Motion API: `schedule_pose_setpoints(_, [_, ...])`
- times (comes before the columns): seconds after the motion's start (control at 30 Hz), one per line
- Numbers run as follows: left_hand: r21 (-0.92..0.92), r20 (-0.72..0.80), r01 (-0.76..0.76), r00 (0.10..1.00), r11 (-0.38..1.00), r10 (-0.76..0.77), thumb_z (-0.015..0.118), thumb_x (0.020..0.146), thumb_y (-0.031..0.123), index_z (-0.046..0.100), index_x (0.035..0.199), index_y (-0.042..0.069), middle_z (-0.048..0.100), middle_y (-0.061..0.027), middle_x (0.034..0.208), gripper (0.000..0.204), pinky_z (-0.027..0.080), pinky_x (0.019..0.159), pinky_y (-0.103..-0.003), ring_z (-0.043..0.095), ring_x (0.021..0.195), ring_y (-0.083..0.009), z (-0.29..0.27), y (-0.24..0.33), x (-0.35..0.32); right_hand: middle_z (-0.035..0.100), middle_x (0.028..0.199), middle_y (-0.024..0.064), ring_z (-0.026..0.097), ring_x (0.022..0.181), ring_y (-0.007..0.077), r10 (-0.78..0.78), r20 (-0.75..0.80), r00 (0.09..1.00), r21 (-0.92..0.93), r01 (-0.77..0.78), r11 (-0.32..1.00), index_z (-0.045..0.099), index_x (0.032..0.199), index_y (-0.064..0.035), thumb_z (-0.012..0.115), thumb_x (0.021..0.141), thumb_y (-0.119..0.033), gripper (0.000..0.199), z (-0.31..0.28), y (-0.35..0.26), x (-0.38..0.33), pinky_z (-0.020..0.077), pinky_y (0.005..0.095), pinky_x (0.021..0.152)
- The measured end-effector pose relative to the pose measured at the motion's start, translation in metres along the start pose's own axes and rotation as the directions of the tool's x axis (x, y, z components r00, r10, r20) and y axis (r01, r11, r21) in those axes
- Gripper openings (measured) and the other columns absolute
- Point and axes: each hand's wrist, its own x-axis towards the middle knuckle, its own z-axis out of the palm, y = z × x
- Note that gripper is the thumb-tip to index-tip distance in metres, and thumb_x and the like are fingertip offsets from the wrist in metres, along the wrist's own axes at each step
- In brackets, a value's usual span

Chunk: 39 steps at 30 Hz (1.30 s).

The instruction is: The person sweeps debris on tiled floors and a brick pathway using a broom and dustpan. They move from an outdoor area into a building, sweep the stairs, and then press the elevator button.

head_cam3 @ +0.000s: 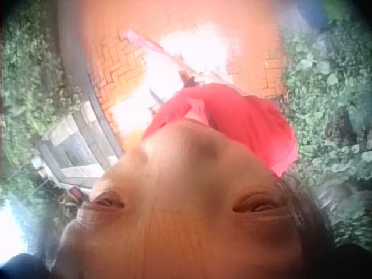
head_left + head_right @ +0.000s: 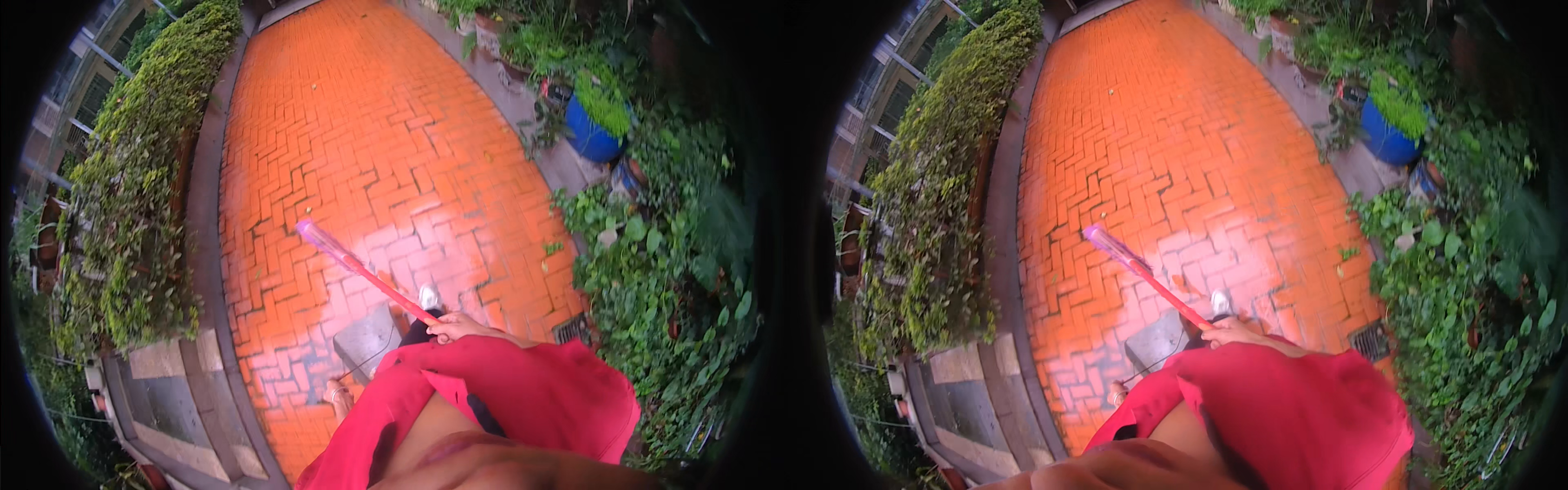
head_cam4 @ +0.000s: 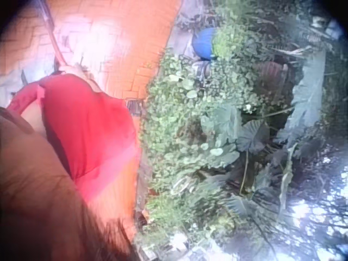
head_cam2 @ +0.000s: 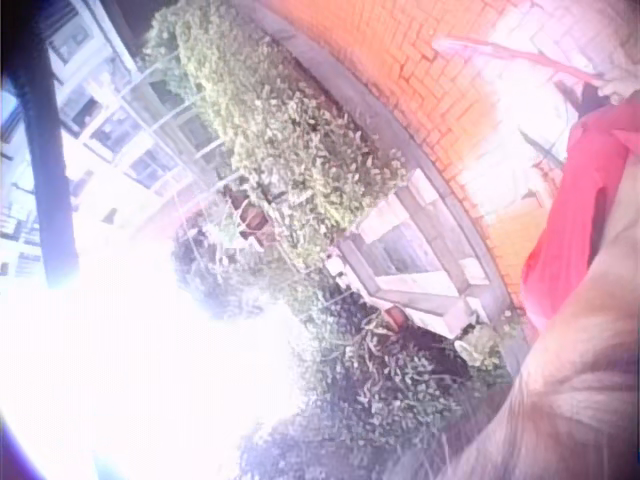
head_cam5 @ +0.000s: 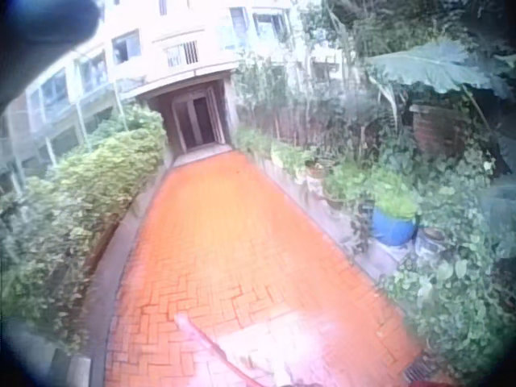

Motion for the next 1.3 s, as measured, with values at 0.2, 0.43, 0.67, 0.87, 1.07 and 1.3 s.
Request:
schedule_pose_setpoints(0.2, [0.032,0.069,0.034,0.997,0.999,-0.037,0.059,0.065,0.003,0.047,0.054,0.003,0.038,-0.0022,0.041,0.016,0.019,0.030,-0.028,0.031,0.031,-0.0112,0.203,0.113,0.013,0.044,0.053,-0.0042,0.039,0.040,0.0050,-0.060,-0.453,0.889,0.129,0.132,0.983,0.052,0.084,-0.0079,0.056,0.083,-0.017,0.010,-0.092,-0.191,0.045,0.0297,0.0207,0.035])
schedule_pose_setpoints(0.43, [-0.017,0.060,0.007,0.998,1.000,-0.006,0.059,0.065,0.002,0.047,0.054,0.003,0.038,-0.0019,0.041,0.016,0.019,0.031,-0.027,0.031,0.031,-0.0110,0.444,0.224,0.034,0.043,0.052,-0.0041,0.039,0.038,0.0056,-0.077,-0.595,0.800,0.167,0.218,0.962,0.049,0.078,-0.0096,0.054,0.084,-0.018,0.011,-0.216,-0.379,0.184,0.0307,0.0228,0.032])
schedule_pose_setpoints(0.67, [-0.023,-0.008,-0.161,0.987,0.987,0.161,0.058,0.065,0.001,0.047,0.054,0.003,0.038,-0.0017,0.041,0.015,0.019,0.031,-0.027,0.032,0.032,-0.0107,0.643,0.367,-0.012,0.047,0.057,-0.0019,0.042,0.044,0.0053,0.002,-0.190,0.982,0.054,0.008,0.998,0.053,0.086,-0.0053,0.054,0.084,-0.014,0.009,-0.218,-0.614,0.348,0.0319,0.0204,0.038])
schedule_pose_setpoints(0.87, [-0.145,-0.007,-0.093,0.996,0.985,0.093,0.055,0.064,-0.002,0.044,0.054,0.003,0.039,-0.0023,0.041,0.016,0.022,0.031,-0.027,0.036,0.033,-0.0115,0.811,0.453,0.035,0.045,0.059,-0.0032,0.039,0.048,0.0034,0.070,0.115,0.991,-0.114,-0.057,0.992,0.057,0.100,-0.0046,0.057,0.084,-0.013,0.018,-0.217,-0.758,0.489,0.0274,0.0183,0.042])
schedule_pose_setpoints(1.07, [-0.065,-0.011,0.033,0.999,0.997,-0.033,0.053,0.066,0.000,0.043,0.055,0.003,0.040,-0.0049,0.043,0.015,0.021,0.028,-0.026,0.035,0.032,-0.0138,0.994,0.525,0.080,0.049,0.059,-0.0013,0.043,0.047,0.0048,0.009,-0.151,0.988,-0.086,-0.022,0.996,0.057,0.086,-0.0030,0.058,0.082,-0.017,0.015,-0.274,-0.928,0.613,0.0313,0.0207,0.041])
schedule_pose_setpoints(1.3, [-0.001,-0.058,0.050,0.997,0.999,-0.050,0.053,0.067,0.002,0.041,0.054,0.005,0.040,-0.0045,0.043,0.018,0.020,0.028,-0.026,0.034,0.032,-0.0132,1.188,0.681,0.105,0.043,0.051,-0.0036,0.040,0.039,0.0063,-0.096,-0.448,0.889,0.152,0.182,0.971,0.052,0.077,-0.0065,0.056,0.081,-0.016,0.011,-0.359,-1.132,0.671,0.0314,0.0240,0.033])
